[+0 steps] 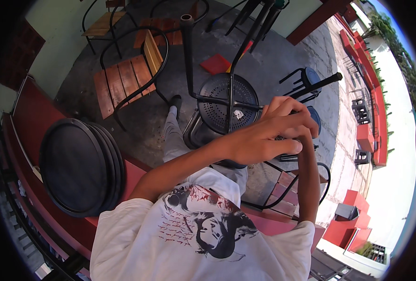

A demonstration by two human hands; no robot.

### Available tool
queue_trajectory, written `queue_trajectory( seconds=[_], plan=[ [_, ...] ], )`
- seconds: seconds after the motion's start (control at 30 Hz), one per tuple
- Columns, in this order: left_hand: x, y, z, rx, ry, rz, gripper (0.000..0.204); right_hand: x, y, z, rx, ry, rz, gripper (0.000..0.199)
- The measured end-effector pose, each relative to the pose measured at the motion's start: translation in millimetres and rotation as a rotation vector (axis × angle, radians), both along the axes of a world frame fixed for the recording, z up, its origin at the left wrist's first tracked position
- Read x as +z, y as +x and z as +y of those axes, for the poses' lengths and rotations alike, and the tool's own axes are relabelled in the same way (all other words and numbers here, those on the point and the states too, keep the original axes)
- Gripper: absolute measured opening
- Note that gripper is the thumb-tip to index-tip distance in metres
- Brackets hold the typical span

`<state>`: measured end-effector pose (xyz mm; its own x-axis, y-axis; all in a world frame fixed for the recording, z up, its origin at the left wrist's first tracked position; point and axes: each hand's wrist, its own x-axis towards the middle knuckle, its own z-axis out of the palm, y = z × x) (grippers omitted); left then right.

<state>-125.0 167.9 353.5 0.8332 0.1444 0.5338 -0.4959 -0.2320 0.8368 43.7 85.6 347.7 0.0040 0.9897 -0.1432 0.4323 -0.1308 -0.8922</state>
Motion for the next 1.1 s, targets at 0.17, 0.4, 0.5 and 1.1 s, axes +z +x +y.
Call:
queue_trajectory(
  seconds=[0.17, 0.4, 0.5, 1.1],
  plan=[
    [0.4, -5.6, -16.3, 0.37, -0.046, 0.038, 0.08, 8.6, 24.9, 3.6, 0.151, -0.424, 0.111, 0.024],
    [-10.1, -6.8, -27.0, 0.283, -0.193, 0.181, 0.103, 60.3, 20.4, 0.8, 0.411, -0.189, 0.658, 0.041],
    [-23.6, 6.7, -24.4, 0.133, -0.57, 0.118, 0.105, 71.7, 19.0, -2.4, 0.427, -0.058, 0.398, 0.049],
    [-10.6, 10.9, 15.0, -0.575, -0.452, 0.217, 0.082, 91.0, -17.5, -65.7, 0.234, 0.39, -0.304, 0.047]
  ],
)
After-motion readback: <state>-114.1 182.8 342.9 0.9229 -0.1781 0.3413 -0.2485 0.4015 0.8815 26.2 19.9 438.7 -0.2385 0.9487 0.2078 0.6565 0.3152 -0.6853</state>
